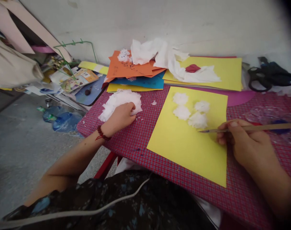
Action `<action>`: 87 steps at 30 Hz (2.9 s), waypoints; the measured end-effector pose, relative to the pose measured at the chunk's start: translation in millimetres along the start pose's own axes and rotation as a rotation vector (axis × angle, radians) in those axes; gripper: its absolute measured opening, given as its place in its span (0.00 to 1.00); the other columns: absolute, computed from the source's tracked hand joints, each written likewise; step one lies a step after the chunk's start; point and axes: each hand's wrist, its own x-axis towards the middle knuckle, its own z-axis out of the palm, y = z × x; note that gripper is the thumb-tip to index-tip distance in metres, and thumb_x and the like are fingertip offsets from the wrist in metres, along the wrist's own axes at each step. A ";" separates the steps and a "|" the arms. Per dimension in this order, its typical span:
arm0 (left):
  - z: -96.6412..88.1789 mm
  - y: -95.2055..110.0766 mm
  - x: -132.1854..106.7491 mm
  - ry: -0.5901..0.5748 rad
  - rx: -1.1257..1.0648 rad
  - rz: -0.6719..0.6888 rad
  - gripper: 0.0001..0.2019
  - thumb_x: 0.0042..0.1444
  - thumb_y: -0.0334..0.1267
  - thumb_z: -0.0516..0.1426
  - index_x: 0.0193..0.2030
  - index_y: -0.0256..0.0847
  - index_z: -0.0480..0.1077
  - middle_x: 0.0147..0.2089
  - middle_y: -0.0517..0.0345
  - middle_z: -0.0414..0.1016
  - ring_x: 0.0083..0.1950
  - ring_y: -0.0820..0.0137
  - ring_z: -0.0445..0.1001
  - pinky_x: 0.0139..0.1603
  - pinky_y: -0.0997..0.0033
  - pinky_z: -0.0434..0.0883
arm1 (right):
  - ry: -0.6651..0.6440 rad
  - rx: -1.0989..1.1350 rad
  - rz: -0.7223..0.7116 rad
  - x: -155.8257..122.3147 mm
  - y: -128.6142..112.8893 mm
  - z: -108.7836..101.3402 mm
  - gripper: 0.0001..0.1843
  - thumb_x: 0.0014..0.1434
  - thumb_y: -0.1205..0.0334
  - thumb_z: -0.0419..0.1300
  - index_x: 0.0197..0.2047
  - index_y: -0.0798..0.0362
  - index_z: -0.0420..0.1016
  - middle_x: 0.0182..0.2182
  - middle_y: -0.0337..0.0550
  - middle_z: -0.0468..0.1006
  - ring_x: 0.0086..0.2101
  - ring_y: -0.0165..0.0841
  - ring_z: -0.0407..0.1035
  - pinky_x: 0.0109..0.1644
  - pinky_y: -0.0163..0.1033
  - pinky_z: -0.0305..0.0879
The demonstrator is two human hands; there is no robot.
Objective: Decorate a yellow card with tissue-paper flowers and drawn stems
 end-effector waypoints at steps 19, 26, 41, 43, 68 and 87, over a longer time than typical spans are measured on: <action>-73.7 55.3 7.4 -0.193 -0.791 0.119 0.07 0.54 0.41 0.58 0.30 0.40 0.69 0.32 0.59 0.74 0.29 0.76 0.67 0.28 0.76 0.64 | 0.062 0.111 -0.031 1.2 -1.6 3.2 0.13 0.63 0.55 0.59 0.29 0.52 0.73 0.19 0.38 0.71 0.19 0.27 0.66 0.24 0.34 0.61; -26.7 119.9 44.1 -0.595 -0.557 0.712 0.06 0.56 0.34 0.55 0.33 0.41 0.73 0.30 0.62 0.76 0.30 0.75 0.71 0.32 0.77 0.65 | 0.021 0.146 -0.088 6.7 0.0 1.8 0.16 0.63 0.48 0.59 0.31 0.52 0.71 0.20 0.35 0.73 0.17 0.24 0.64 0.21 0.31 0.59; 23.7 131.4 78.2 -0.510 -0.811 0.376 0.04 0.50 0.36 0.59 0.32 0.39 0.69 0.26 0.62 0.71 0.28 0.75 0.67 0.29 0.73 0.65 | -0.091 0.082 -0.091 6.9 -5.5 7.3 0.20 0.59 0.43 0.62 0.28 0.52 0.72 0.21 0.37 0.75 0.17 0.24 0.63 0.20 0.32 0.56; 26.0 129.4 79.1 -0.546 -0.797 0.370 0.04 0.49 0.36 0.59 0.29 0.39 0.69 0.25 0.62 0.70 0.27 0.76 0.65 0.28 0.73 0.62 | -0.083 0.060 -0.102 6.6 -4.9 8.0 0.19 0.59 0.44 0.63 0.29 0.52 0.73 0.23 0.38 0.77 0.18 0.24 0.63 0.21 0.33 0.57; 43.7 172.6 77.2 -0.259 -0.720 0.450 0.05 0.50 0.27 0.56 0.29 0.36 0.73 0.28 0.60 0.75 0.29 0.76 0.69 0.29 0.74 0.64 | 0.115 0.172 -0.190 -0.8 -6.5 3.8 0.18 0.64 0.45 0.58 0.29 0.48 0.69 0.21 0.38 0.74 0.18 0.28 0.66 0.21 0.37 0.62; 54.1 135.0 5.2 0.134 0.022 0.991 0.06 0.65 0.30 0.52 0.40 0.37 0.70 0.42 0.49 0.74 0.43 0.61 0.69 0.43 0.61 0.67 | -0.015 -0.172 -0.260 -8.3 0.8 6.5 0.17 0.67 0.44 0.54 0.34 0.47 0.71 0.26 0.39 0.75 0.23 0.30 0.70 0.27 0.39 0.64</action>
